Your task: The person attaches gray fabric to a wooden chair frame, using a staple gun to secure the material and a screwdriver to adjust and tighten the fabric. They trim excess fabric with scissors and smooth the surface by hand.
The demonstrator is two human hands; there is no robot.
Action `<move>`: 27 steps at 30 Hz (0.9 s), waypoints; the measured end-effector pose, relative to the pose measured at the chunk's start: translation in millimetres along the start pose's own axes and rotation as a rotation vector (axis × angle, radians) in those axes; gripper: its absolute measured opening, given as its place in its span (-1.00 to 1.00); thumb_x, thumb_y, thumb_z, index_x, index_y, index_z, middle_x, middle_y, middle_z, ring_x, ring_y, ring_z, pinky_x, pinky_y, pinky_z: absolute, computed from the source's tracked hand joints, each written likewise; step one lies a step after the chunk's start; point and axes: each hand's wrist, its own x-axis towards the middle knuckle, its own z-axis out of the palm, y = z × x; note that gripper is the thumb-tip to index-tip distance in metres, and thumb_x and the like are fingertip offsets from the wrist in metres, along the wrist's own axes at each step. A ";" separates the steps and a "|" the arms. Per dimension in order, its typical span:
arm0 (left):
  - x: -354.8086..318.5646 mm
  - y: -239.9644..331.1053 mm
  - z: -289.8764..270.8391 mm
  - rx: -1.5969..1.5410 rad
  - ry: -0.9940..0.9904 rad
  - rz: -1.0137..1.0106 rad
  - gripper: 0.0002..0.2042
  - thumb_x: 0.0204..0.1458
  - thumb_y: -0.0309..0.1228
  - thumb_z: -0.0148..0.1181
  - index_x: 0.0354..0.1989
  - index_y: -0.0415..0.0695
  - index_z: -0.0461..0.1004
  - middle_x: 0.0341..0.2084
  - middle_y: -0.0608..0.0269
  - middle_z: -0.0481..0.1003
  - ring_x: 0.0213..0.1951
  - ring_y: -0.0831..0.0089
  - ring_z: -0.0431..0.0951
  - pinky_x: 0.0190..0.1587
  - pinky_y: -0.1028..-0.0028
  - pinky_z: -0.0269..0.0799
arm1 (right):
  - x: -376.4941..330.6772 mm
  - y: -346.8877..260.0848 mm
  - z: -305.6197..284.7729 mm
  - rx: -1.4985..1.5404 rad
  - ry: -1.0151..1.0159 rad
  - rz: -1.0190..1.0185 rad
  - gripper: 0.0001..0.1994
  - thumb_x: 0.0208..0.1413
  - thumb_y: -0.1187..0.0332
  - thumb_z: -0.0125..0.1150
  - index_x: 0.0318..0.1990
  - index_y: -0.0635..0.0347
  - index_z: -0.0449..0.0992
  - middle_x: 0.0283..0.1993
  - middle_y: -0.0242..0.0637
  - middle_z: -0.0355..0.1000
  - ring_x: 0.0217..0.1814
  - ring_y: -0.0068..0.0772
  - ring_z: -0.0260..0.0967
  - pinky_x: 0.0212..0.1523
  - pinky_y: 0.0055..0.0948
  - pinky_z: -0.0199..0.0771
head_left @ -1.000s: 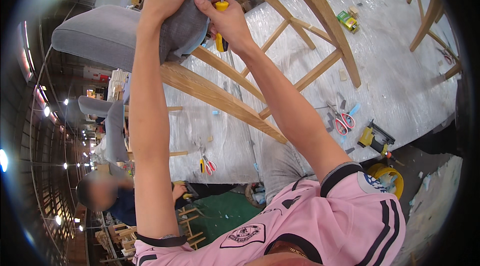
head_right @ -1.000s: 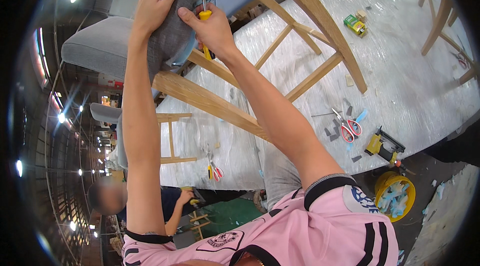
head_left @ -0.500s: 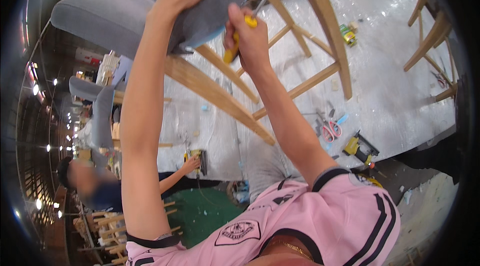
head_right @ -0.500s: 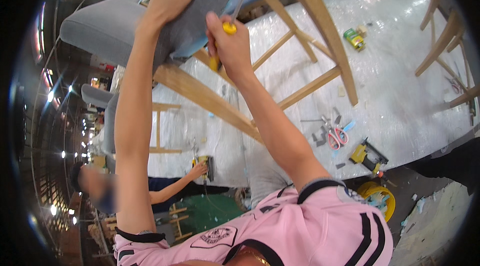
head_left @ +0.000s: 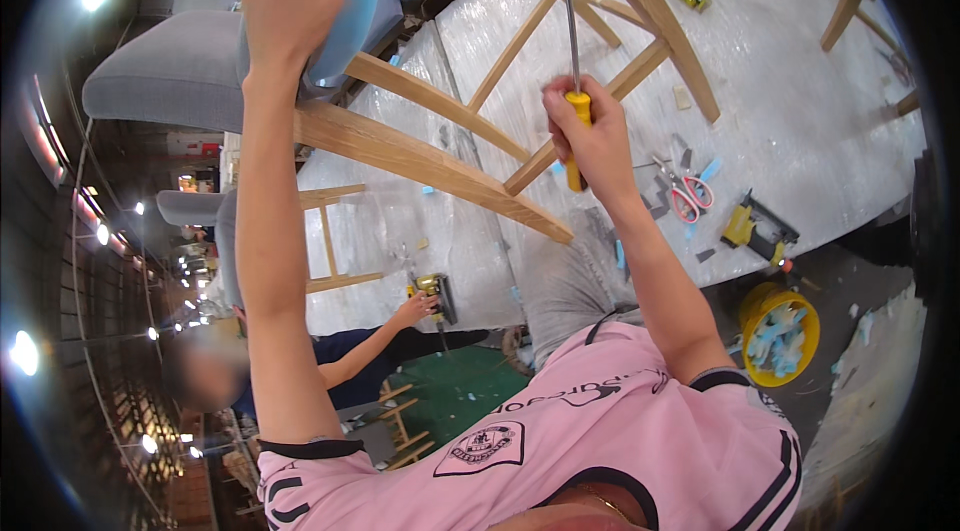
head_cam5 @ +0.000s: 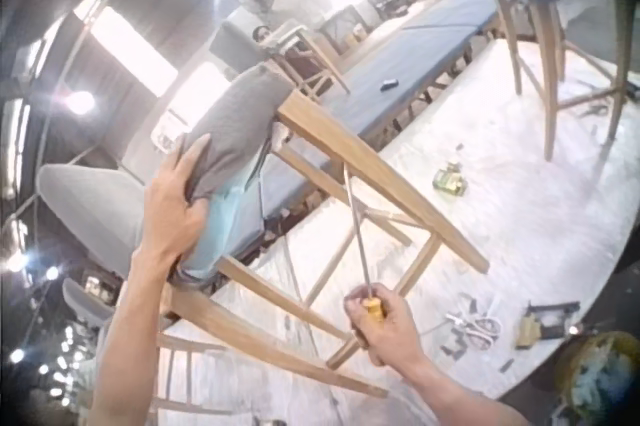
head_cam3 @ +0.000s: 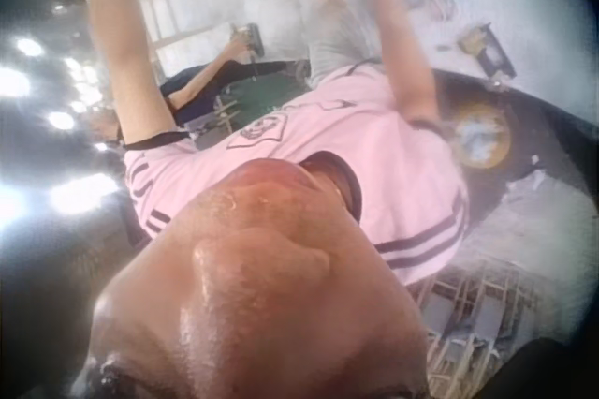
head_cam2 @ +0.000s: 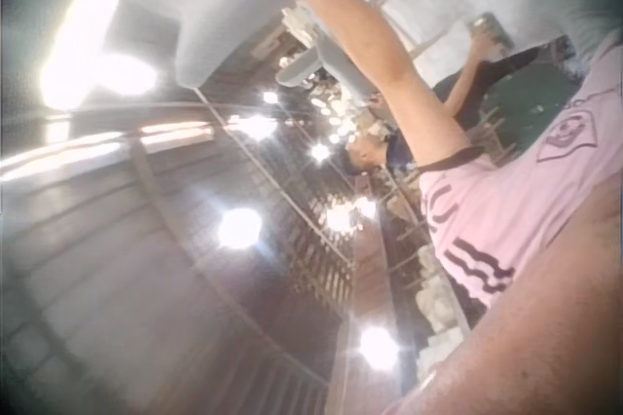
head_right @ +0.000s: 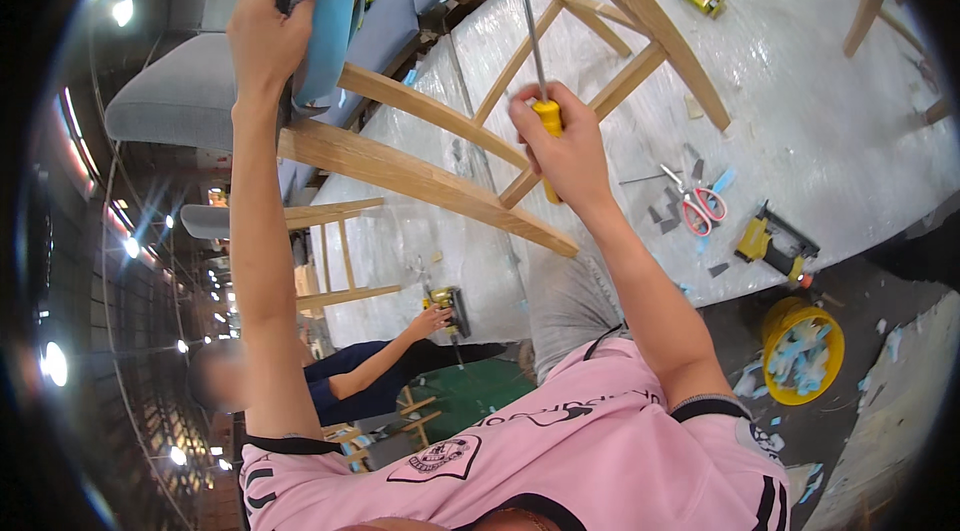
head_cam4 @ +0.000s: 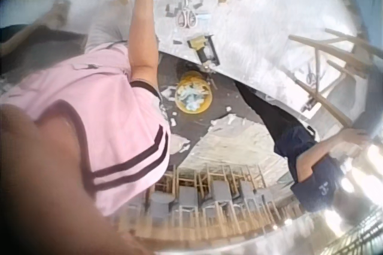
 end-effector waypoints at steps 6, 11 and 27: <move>10.5 0.8 -6.0 -0.050 0.003 -0.007 -0.28 -0.23 -0.63 0.04 0.28 -0.03 0.49 0.24 -0.33 0.42 0.28 -0.18 0.43 0.38 0.19 0.28 | 80.8 -42.5 91.1 0.236 -0.095 -0.173 -0.60 0.14 0.19 0.44 -0.04 0.36 0.60 -0.50 -0.36 0.46 -0.66 -0.64 0.32 -0.61 -0.61 0.33; 1.4 -1.3 -8.6 -0.008 -0.082 0.041 -0.22 -0.16 -0.52 0.19 0.42 -0.02 0.32 0.37 -0.37 0.24 0.39 -0.23 0.26 0.44 0.11 0.16 | 139.2 -45.9 140.3 0.365 -0.114 -0.234 -0.58 0.08 0.15 0.48 -0.17 0.39 0.54 -0.51 -0.31 0.45 -0.66 -0.55 0.37 -0.61 -0.51 0.40; -1.5 -15.4 18.7 -0.150 0.184 0.015 -0.49 -0.05 -0.55 0.32 0.13 0.17 0.66 0.20 0.05 0.55 0.24 0.18 0.54 0.24 0.32 0.46 | 66.1 -56.5 54.4 0.580 0.187 -0.463 -0.69 0.28 0.24 0.28 0.04 0.23 0.45 -0.35 -0.27 0.52 -0.37 -0.46 0.51 -0.32 -0.44 0.53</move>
